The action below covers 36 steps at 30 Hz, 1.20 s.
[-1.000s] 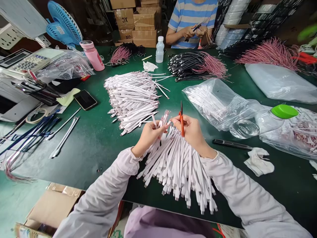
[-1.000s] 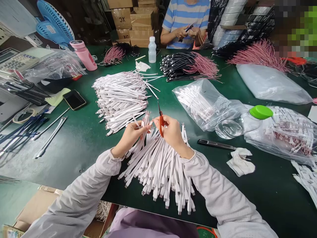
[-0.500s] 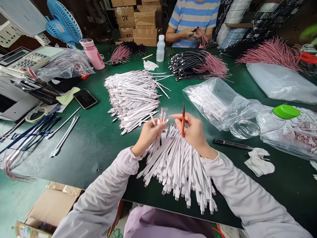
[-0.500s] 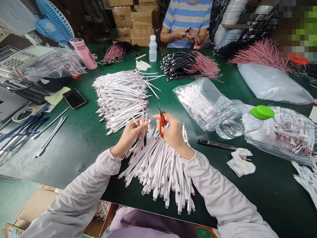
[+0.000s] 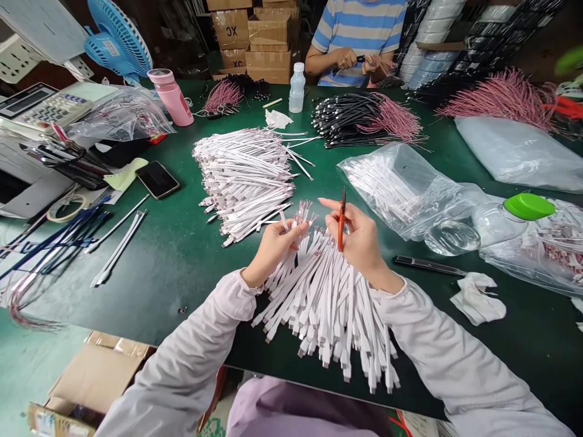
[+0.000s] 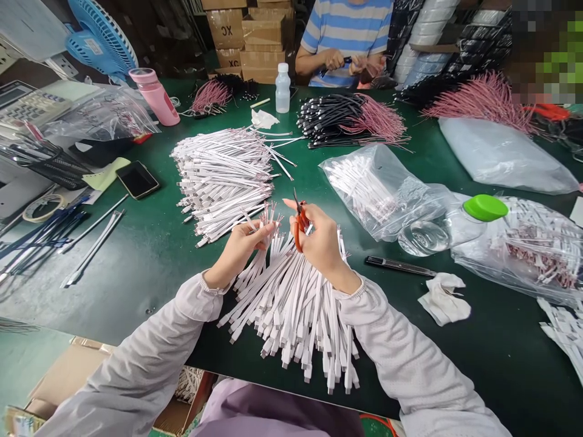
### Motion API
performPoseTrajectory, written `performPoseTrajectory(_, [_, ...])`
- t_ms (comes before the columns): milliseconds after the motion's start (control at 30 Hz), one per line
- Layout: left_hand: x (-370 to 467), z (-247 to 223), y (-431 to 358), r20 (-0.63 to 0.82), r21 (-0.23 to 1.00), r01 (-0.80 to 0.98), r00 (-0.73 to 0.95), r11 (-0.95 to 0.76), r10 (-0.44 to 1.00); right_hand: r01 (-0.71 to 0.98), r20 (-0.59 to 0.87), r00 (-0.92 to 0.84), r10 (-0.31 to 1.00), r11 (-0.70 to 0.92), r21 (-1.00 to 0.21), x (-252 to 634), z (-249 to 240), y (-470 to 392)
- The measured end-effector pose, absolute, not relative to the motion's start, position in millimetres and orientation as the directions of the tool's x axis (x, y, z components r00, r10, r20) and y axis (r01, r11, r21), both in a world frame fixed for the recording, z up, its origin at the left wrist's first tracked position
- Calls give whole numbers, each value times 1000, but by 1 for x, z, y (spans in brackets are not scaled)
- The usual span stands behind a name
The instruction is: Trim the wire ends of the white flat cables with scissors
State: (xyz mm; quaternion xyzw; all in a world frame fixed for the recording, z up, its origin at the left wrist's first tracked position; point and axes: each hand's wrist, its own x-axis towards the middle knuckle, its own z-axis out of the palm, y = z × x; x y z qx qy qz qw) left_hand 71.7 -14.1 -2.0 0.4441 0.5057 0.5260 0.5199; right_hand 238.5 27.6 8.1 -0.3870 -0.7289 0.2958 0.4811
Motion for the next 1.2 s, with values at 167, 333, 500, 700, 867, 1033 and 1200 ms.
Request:
performPoseTrajectory(167, [73, -1, -14, -9, 998, -64, -43, 7, 999, 290, 485, -289, 826, 558, -777, 238, 12, 28])
performPoseTrajectory(333, [74, -7, -13, -13, 998, -59, -85, 8, 996, 288, 419, -216, 882, 467, -836, 239, 9, 30])
performPoseTrajectory(500, [74, -10, -13, -25, 999, -30, -63, 23, 998, 299, 500, -244, 831, 555, -776, 238, 11, 30])
performPoseTrajectory(700, [75, -8, -14, 13, 1000, -27, -78, -15, 997, 344, 571, -274, 774, 634, -693, 238, 13, 28])
performPoseTrajectory(867, [74, -10, -13, 37, 999, -27, -100, -40, 994, 389, 570, -248, 783, 620, -682, 239, 11, 29])
performPoseTrajectory(1033, [73, -8, -13, 20, 999, -41, -118, -25, 993, 421, 565, -232, 792, 605, -676, 239, 9, 29])
performPoseTrajectory(1200, [74, -10, -13, 44, 999, -14, -123, -46, 991, 414, 589, -208, 781, 616, -670, 239, 8, 29])
